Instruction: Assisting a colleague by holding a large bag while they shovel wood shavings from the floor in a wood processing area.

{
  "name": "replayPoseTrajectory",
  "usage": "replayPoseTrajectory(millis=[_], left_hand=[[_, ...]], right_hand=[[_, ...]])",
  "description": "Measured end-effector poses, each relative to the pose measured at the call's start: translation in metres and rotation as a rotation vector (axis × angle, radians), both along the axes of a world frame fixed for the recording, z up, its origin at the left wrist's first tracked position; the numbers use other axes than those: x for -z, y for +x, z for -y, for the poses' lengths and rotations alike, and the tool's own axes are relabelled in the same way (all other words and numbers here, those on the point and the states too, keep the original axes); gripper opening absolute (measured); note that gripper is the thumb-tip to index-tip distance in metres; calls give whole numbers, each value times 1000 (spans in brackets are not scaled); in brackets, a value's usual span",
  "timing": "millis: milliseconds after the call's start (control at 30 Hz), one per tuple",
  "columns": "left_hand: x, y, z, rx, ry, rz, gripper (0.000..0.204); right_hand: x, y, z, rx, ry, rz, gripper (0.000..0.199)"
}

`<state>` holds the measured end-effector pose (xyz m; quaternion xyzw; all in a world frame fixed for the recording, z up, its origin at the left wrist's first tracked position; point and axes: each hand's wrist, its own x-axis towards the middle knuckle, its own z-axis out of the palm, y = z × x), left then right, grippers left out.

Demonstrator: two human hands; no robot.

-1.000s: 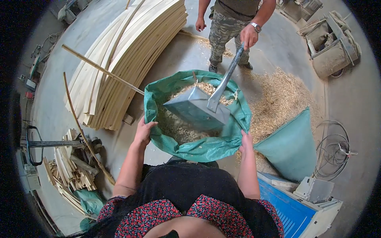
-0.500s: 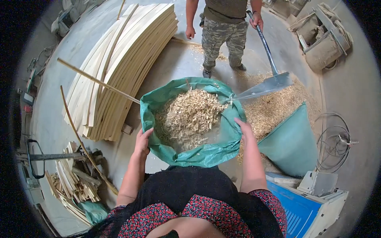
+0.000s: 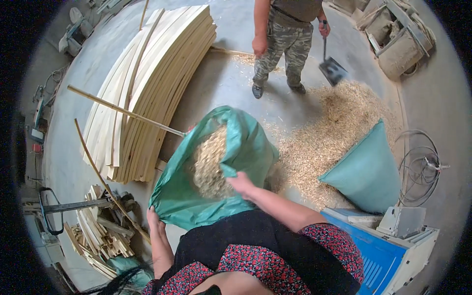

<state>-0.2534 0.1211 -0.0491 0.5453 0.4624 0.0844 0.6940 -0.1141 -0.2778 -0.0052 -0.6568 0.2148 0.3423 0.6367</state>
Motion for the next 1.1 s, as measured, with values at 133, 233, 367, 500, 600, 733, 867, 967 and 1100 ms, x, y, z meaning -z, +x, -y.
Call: replayPoseTrajectory(millis=[133,233,367,500,600,733,867,967,1100], left_hand=[[-3,24,48,37,-129,68,32],[-20,89,105,235,-34,72,29],[-56,161,126,323,-66,210,24],[-107,214,125,493,-51,325,23],[-108,231,137,577,-60,297,25],[-75,232,152,598,-142,291,26],[-67,245,148,689,-173,217,30],[-30,240,126,680,-126,210,32],[-42,230,163,737,-117,103,32]], right_hand=[[-6,9,-15,-11,146,106,26],[-19,48,40,230,247,140,26],[-23,82,109,511,328,336,28],[-45,130,161,701,196,539,19],[-42,148,190,813,107,500,16],[-6,140,160,644,-246,423,20],[18,106,149,784,74,434,26],[24,84,142,731,131,500,34],[2,10,164,585,218,480,54]])
